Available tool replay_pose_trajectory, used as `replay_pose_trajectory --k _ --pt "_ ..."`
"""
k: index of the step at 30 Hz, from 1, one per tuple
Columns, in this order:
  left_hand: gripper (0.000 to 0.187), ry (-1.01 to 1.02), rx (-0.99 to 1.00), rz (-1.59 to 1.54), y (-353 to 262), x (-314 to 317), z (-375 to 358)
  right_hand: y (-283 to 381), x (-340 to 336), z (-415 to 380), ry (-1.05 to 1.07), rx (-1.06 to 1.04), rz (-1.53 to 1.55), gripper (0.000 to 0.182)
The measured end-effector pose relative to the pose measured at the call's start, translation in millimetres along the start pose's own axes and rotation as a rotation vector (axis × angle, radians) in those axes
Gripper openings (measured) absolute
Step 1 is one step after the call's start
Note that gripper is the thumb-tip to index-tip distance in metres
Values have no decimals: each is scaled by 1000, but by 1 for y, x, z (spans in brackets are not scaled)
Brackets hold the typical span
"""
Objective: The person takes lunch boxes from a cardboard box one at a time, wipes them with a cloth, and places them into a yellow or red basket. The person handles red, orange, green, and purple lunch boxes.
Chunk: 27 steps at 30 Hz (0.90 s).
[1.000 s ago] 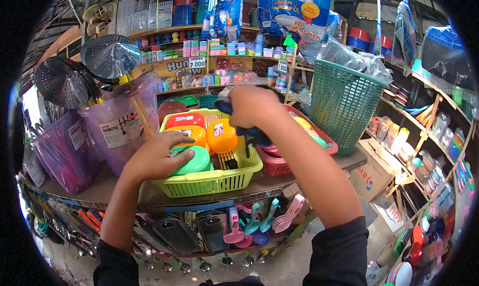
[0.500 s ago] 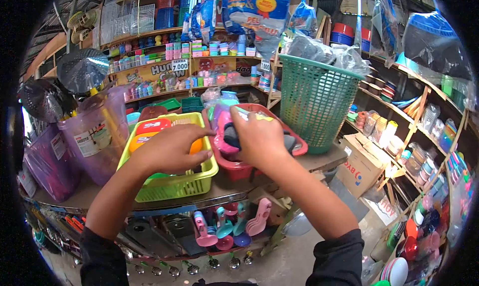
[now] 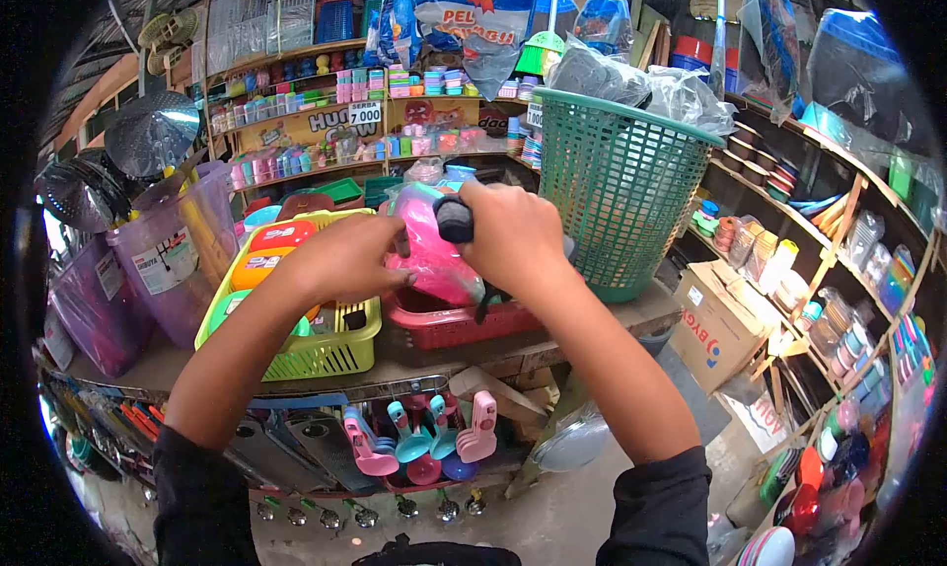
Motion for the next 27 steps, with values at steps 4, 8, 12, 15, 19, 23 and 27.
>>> replay_pose_trajectory --k 4,8,12,15,19,23,27 --pt "34 -36 3 -6 9 3 14 8 13 -7 115 -71 53 76" --pt "26 -117 26 -63 9 3 16 26 35 -6 148 -73 -62 112" --pt "19 -347 70 -135 7 -6 14 32 35 -2 113 -27 -168 107" --pt "18 -475 98 -214 -3 -30 28 26 34 3 20 -6 -153 99" --pt "21 -507 146 -225 -7 -52 45 8 17 6 -143 149 -5 94" --pt "29 -242 -13 -245 0 -28 55 -38 -3 9 -294 351 263 89" --pt "48 -48 3 -160 4 2 68 -79 -1 -9 -421 532 510 86"
Point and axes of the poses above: each hand's wrist, its own z-axis towards the middle knuckle, its own x-axis out of the palm, y = z × x, the point moved 5 cm from there along z, towards the middle knuckle, and after that the axes turned 4 degrees about x, right-handed, at the moved point
